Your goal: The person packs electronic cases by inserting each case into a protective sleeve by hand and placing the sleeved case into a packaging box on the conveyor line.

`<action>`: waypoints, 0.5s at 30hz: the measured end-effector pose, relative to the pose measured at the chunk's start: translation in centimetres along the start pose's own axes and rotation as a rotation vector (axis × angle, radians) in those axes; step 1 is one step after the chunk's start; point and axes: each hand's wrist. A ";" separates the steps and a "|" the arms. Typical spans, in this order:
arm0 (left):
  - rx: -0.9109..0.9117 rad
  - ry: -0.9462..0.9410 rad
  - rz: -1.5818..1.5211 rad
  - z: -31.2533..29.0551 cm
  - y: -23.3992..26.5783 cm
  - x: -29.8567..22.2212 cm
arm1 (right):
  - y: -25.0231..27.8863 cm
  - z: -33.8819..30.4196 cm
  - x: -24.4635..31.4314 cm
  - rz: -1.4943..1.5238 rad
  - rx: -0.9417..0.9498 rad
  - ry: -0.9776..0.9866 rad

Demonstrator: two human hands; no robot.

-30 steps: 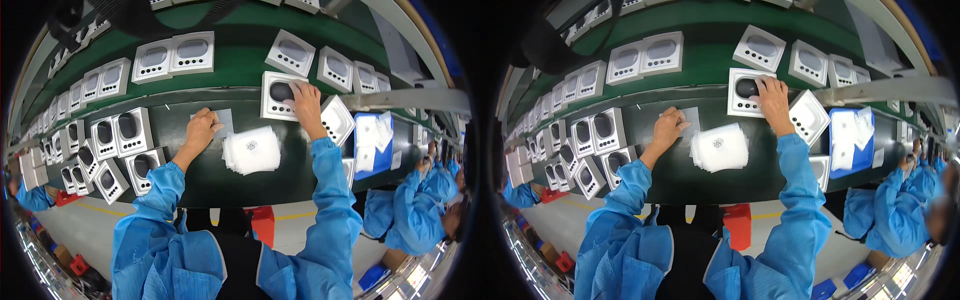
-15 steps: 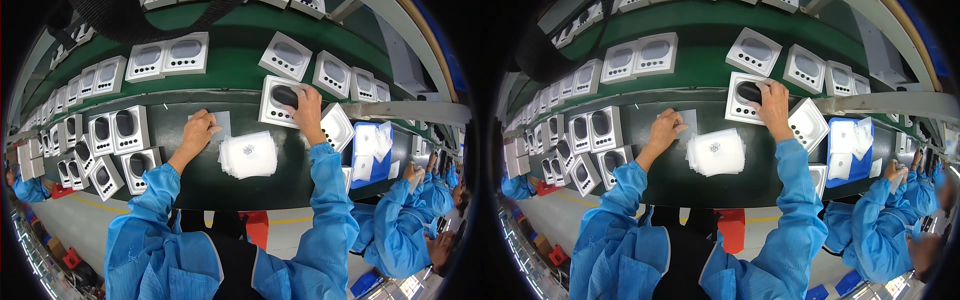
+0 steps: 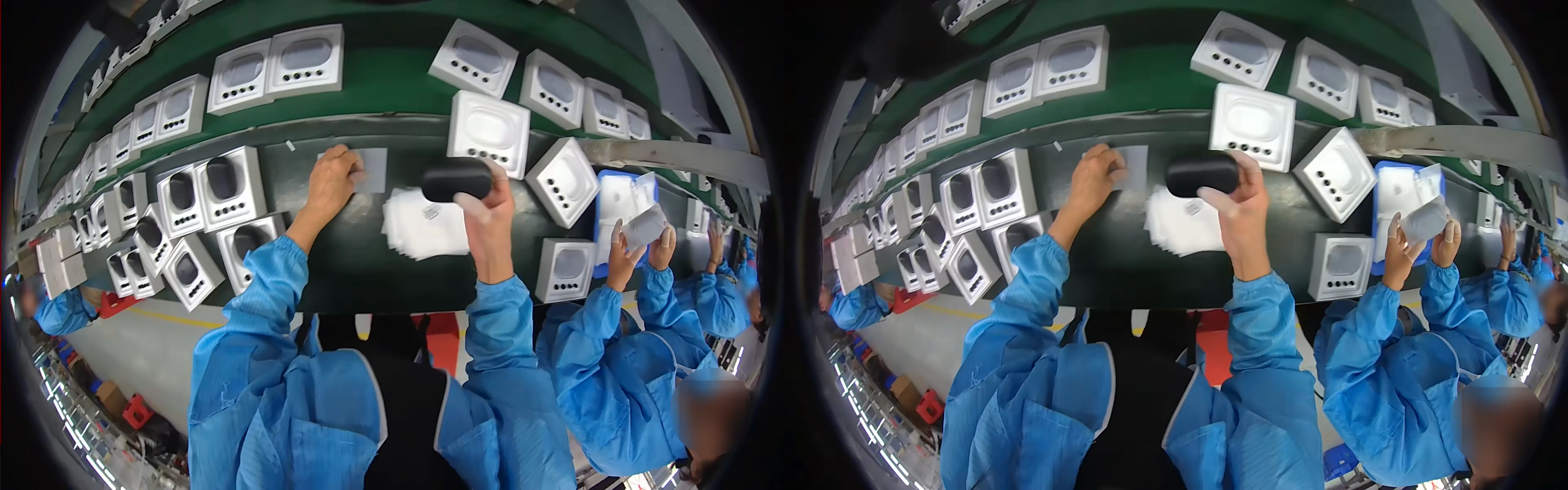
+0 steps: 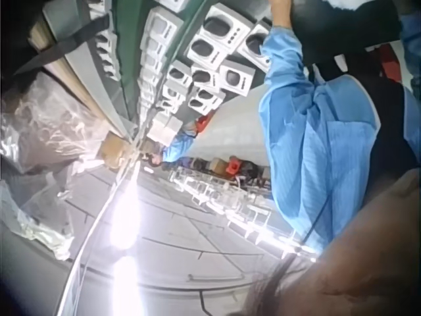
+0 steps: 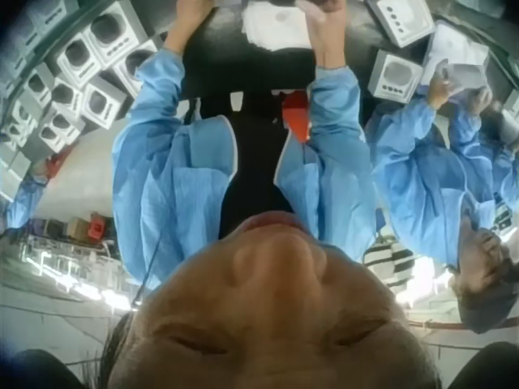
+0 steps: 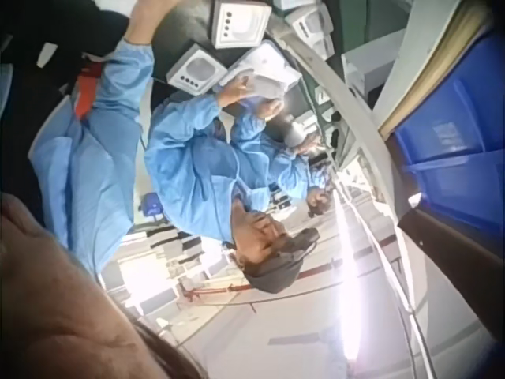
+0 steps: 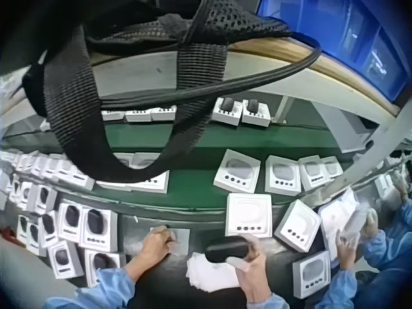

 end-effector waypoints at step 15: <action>-0.215 0.174 0.109 0.9 -3.5 0.0 | -1.7 -1.0 -2.7 0.338 -0.009 -0.470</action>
Point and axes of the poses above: each hand's wrist, its own z-axis towards the middle knuckle, its own y-axis out of the back of the hand, x = y × z, and after that the axes turned 5 degrees about -z, right-handed
